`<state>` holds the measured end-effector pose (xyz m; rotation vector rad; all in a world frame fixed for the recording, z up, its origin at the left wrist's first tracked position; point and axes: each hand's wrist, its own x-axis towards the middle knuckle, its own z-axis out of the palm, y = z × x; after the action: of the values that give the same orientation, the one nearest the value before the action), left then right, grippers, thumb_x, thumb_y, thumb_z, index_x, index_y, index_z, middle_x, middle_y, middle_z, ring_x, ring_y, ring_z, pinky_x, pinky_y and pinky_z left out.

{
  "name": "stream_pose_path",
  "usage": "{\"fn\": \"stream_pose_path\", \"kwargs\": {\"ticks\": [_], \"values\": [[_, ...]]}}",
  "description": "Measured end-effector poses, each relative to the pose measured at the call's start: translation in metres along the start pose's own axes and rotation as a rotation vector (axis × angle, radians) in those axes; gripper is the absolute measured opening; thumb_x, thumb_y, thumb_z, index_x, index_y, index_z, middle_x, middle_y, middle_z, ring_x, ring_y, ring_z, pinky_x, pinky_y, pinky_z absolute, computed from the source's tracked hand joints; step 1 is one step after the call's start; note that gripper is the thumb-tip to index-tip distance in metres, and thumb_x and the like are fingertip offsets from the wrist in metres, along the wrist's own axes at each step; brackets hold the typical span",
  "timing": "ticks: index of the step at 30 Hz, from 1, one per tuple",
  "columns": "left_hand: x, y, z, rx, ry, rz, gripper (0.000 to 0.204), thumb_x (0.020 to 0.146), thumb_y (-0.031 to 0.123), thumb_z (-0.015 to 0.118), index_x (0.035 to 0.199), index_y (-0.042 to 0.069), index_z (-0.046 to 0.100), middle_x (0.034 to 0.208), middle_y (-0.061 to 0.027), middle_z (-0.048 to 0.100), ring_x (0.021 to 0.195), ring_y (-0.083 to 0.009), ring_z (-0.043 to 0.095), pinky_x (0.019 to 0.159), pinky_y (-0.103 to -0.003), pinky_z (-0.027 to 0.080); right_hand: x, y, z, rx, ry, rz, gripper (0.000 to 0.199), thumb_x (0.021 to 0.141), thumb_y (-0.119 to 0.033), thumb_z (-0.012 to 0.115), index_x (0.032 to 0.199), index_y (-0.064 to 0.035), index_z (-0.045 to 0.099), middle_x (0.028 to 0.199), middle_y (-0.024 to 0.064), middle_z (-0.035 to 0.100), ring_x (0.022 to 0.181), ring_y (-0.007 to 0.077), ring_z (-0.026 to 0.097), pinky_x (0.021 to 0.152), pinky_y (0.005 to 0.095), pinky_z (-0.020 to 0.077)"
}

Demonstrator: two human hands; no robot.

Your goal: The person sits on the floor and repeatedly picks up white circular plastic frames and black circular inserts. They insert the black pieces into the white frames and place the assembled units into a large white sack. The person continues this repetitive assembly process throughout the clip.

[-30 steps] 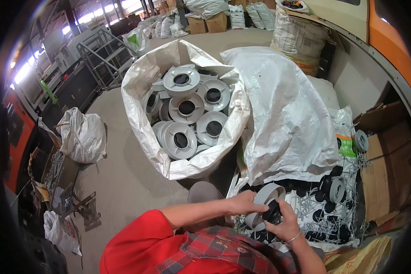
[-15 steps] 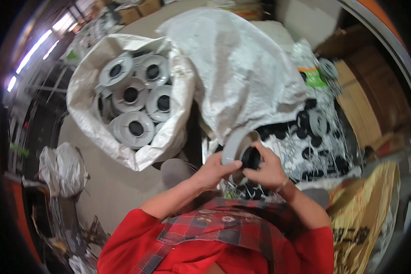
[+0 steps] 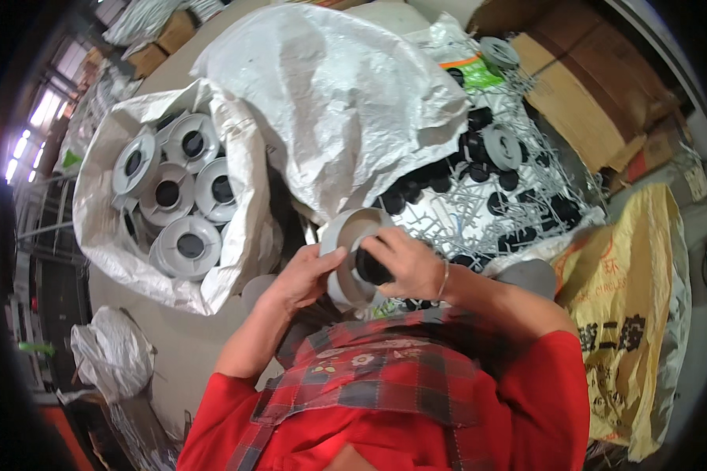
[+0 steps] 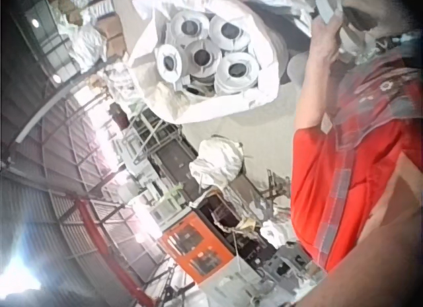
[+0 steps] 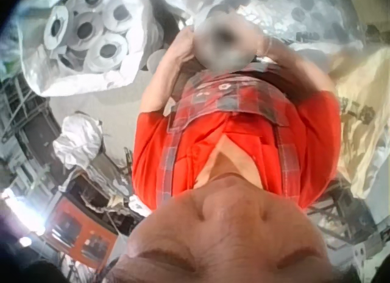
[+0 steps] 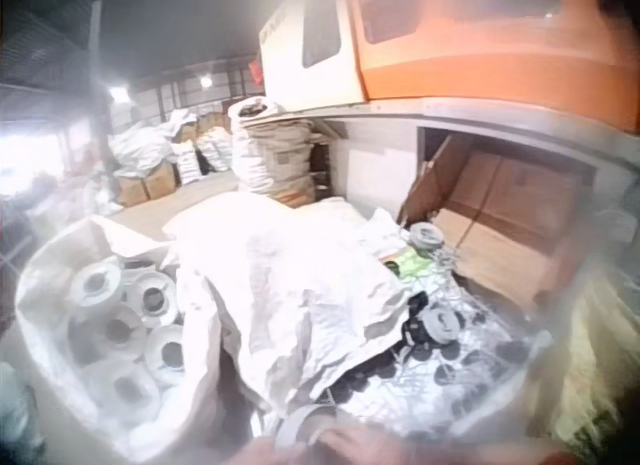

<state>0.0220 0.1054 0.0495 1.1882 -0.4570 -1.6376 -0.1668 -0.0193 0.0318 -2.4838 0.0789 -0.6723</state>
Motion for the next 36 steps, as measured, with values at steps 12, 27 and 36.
{"fn": "stream_pose_path", "kwargs": {"ticks": [12,27,36], "values": [[-0.008,-0.020,0.025,0.187,0.116,0.307,0.045,0.087,0.021,0.065,0.122,-0.001,0.047,0.105,-0.0073,0.061,0.094,-0.0144,0.059,0.083,-0.031,0.049,0.002,-0.009,0.014,0.360,0.149,0.557,0.070,0.066,-0.020,0.074,0.125,-0.0035,0.041,0.108,0.0201,0.049,0.099,0.0355,0.053,0.085,0.0401,0.0467],[-0.021,-0.020,0.028,1.078,0.000,0.470,0.066,0.080,0.002,0.067,0.137,-0.001,0.034,0.131,-0.0191,0.045,0.120,-0.0292,0.046,0.101,-0.036,0.036,-0.004,0.016,0.040,1.302,0.326,0.697,0.058,0.090,-0.052,0.046,0.125,-0.0060,0.049,0.106,0.0086,0.062,0.088,0.0190,0.063,0.072,0.0320,0.0526],[-0.032,-0.029,-0.012,1.438,0.411,0.926,0.066,0.079,-0.006,0.056,0.138,-0.010,0.025,0.139,-0.0280,0.033,0.127,-0.0399,0.037,0.106,-0.040,0.029,0.006,0.032,0.023,1.478,-0.052,0.931,0.066,0.089,-0.057,0.047,0.113,0.0040,0.054,0.088,0.0119,0.062,0.075,0.0169,0.063,0.057,0.0293,0.0548]]}}
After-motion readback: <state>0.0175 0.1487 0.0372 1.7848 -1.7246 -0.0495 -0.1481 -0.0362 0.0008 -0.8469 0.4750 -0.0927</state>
